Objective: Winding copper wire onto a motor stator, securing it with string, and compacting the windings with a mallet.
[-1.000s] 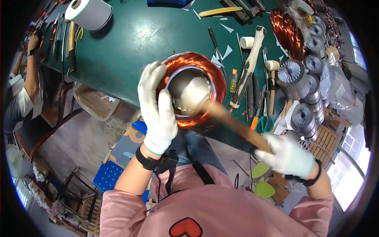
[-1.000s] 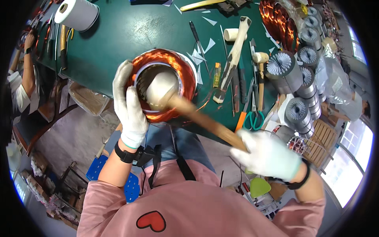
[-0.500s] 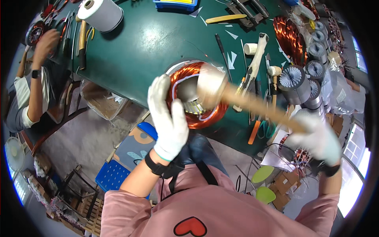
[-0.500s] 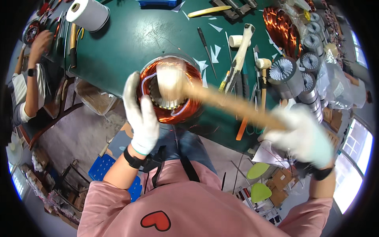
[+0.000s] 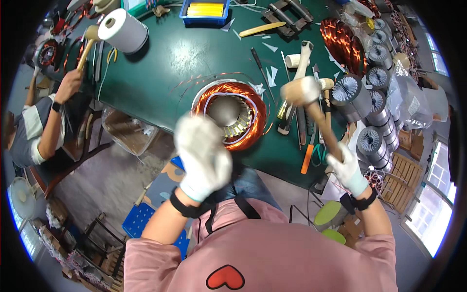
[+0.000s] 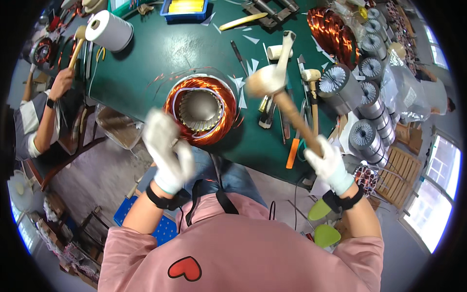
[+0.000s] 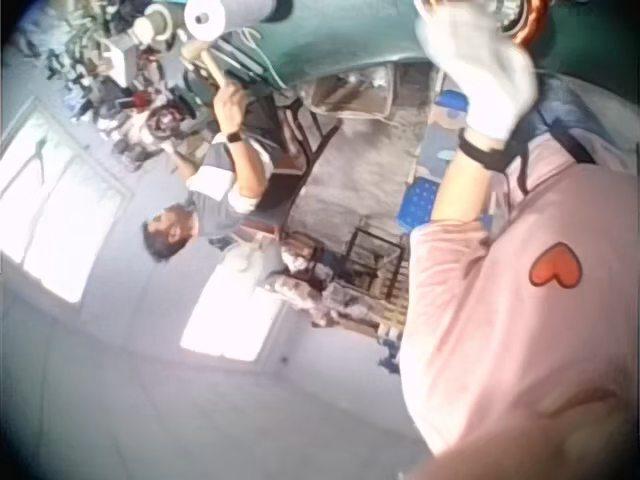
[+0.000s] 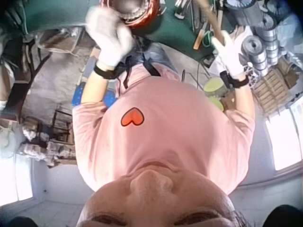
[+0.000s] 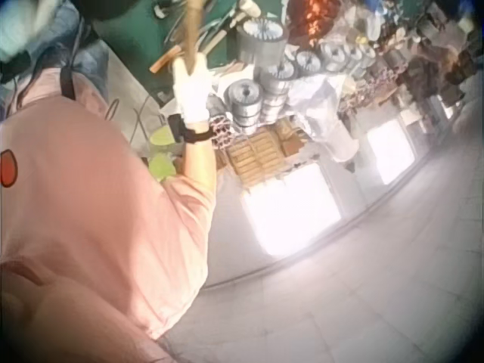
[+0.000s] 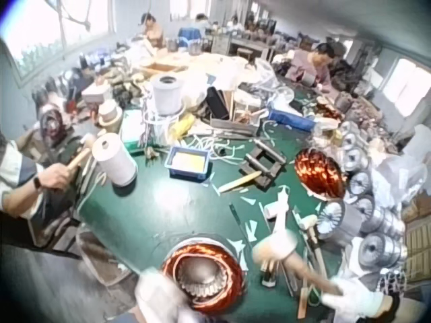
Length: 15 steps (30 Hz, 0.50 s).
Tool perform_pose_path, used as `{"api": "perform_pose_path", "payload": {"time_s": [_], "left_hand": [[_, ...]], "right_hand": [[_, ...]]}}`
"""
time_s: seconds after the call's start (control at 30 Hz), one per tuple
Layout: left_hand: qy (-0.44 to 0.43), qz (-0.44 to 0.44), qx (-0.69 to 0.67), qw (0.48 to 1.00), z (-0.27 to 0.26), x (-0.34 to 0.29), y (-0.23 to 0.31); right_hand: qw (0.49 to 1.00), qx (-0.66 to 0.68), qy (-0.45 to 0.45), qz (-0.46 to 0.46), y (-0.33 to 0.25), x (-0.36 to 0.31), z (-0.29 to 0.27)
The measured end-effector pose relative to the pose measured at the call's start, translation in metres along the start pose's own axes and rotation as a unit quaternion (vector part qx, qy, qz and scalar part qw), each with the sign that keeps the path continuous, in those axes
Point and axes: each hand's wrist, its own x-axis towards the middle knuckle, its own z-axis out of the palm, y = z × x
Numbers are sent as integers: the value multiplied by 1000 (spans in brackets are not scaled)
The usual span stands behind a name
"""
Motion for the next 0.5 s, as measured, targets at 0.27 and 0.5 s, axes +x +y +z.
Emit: {"api": "perform_pose_path", "payload": {"time_s": [0.27,0.5], "left_hand": [[-341,-50,-24,938,63,-59,24],[-210,-295,-212,908,-23,-51,-52]], "right_hand": [[936,-82,329,-95,14,25,45],[955,290,23,-61,-74,53,147]]}}
